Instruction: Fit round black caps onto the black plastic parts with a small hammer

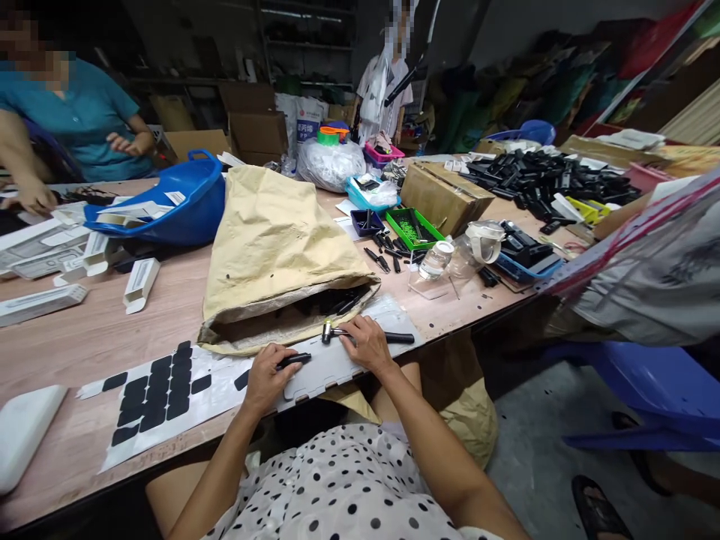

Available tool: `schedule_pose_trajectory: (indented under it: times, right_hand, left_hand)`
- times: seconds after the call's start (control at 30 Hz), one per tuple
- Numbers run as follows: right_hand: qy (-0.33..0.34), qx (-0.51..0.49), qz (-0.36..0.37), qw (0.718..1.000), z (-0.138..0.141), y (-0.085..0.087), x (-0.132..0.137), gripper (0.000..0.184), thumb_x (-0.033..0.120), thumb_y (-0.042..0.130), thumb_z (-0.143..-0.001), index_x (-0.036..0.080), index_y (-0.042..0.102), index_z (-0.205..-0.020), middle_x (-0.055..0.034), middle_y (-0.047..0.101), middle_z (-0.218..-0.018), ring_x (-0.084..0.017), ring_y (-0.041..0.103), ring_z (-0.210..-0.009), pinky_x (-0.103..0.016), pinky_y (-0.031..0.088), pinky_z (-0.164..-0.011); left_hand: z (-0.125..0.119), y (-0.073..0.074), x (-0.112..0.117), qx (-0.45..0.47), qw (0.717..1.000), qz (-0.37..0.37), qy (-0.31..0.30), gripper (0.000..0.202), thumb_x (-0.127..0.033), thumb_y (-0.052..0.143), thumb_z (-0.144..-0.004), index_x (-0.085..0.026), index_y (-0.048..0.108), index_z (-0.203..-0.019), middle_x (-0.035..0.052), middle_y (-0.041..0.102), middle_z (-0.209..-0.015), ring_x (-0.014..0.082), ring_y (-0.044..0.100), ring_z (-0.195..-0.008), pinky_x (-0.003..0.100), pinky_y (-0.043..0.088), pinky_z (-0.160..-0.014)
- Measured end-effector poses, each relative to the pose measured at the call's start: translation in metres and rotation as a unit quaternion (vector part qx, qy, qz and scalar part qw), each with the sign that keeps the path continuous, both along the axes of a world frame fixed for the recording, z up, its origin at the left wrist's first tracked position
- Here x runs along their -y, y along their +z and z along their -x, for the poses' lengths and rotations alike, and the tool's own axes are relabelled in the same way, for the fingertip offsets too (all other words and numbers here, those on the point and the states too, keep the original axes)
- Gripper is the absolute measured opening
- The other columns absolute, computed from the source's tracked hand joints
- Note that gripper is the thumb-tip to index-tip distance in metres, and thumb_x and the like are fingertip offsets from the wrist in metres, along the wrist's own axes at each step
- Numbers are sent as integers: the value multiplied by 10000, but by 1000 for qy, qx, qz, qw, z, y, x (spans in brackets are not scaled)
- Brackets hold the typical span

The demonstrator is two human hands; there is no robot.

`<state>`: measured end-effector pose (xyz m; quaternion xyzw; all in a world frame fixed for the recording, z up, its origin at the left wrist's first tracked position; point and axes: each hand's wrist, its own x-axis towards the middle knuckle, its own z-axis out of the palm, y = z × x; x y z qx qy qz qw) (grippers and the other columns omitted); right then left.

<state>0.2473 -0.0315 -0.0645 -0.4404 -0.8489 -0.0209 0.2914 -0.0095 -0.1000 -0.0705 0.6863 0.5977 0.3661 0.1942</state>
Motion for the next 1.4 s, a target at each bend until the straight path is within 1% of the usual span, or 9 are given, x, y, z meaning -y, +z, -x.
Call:
schedule_pose_trajectory:
  times: [0.33,0.47,0.63,0.7,0.83,0.93,1.1,1.3,1.4]
  right_hand:
    - [3,-9,-9,1000,1,0,4,180,237,599,-933,234,716,-1070,-52,631,-877,-215,554,-840,-323,443,-755]
    - [-11,6,19,1000,1,0,2,191,274,593,-957,253,714,-1103,-53,631,-893,-218,553,-856,-325,425,-749]
    - [-6,31,55,998,2,9,3,183,315,558,-990,240,723,-970,-63,633,-871,-217,565,-845,-323,431,-735]
    - [7,8,65,998,7,14,11,219,312,514,-1010,240,720,-1010,-63,639,-888,-208,585,-853,-309,461,-748]
    - [55,-71,92,992,24,27,36,295,284,433,-1041,263,679,-1203,-43,656,-935,-164,632,-849,-253,515,-764]
    - [89,-91,106,986,37,34,49,323,269,425,-1045,258,665,-1261,-36,653,-906,-147,638,-796,-230,524,-723]
    - [95,-84,84,988,49,39,54,335,221,452,-1031,270,679,-1272,-27,631,-858,-133,623,-767,-205,508,-698]
    - [86,11,59,995,53,37,55,359,173,502,-990,317,702,-1252,-11,627,-823,-119,584,-683,-189,431,-576]
    - [61,-1,55,997,50,38,56,373,171,487,-999,317,693,-1275,-20,627,-837,-123,598,-714,-192,439,-602]
  left_hand:
    - [1,-5,4,-6,1000,-13,2,89,-256,687,-811,-256,721,-893,30,675,-861,238,614,-851,371,513,-793]
    - [1,-1,4,-4,1000,-3,0,98,-268,691,-811,-257,731,-900,30,675,-848,239,615,-854,375,512,-802]
    - [2,6,3,15,1000,11,-9,104,-279,695,-821,-260,756,-903,32,672,-840,236,609,-856,381,509,-820]
    - [2,8,3,22,1000,15,-12,114,-286,696,-826,-264,768,-912,30,665,-829,227,607,-840,376,508,-814]
    - [3,7,2,26,999,17,-14,137,-280,719,-819,-277,790,-937,20,647,-806,211,598,-811,363,504,-805]
    - [3,6,0,37,999,14,-17,145,-262,733,-807,-277,797,-936,17,638,-799,203,591,-799,351,502,-790]
    - [3,7,-2,50,998,27,-26,115,-267,733,-813,-276,798,-908,9,612,-779,193,572,-781,337,495,-773]
    - [2,11,-3,57,997,40,-20,61,-280,734,-805,-287,794,-814,-5,578,-722,183,550,-741,324,489,-742]
    - [3,10,-4,60,997,42,-18,76,-278,744,-791,-288,800,-840,1,607,-748,187,567,-756,334,500,-759]
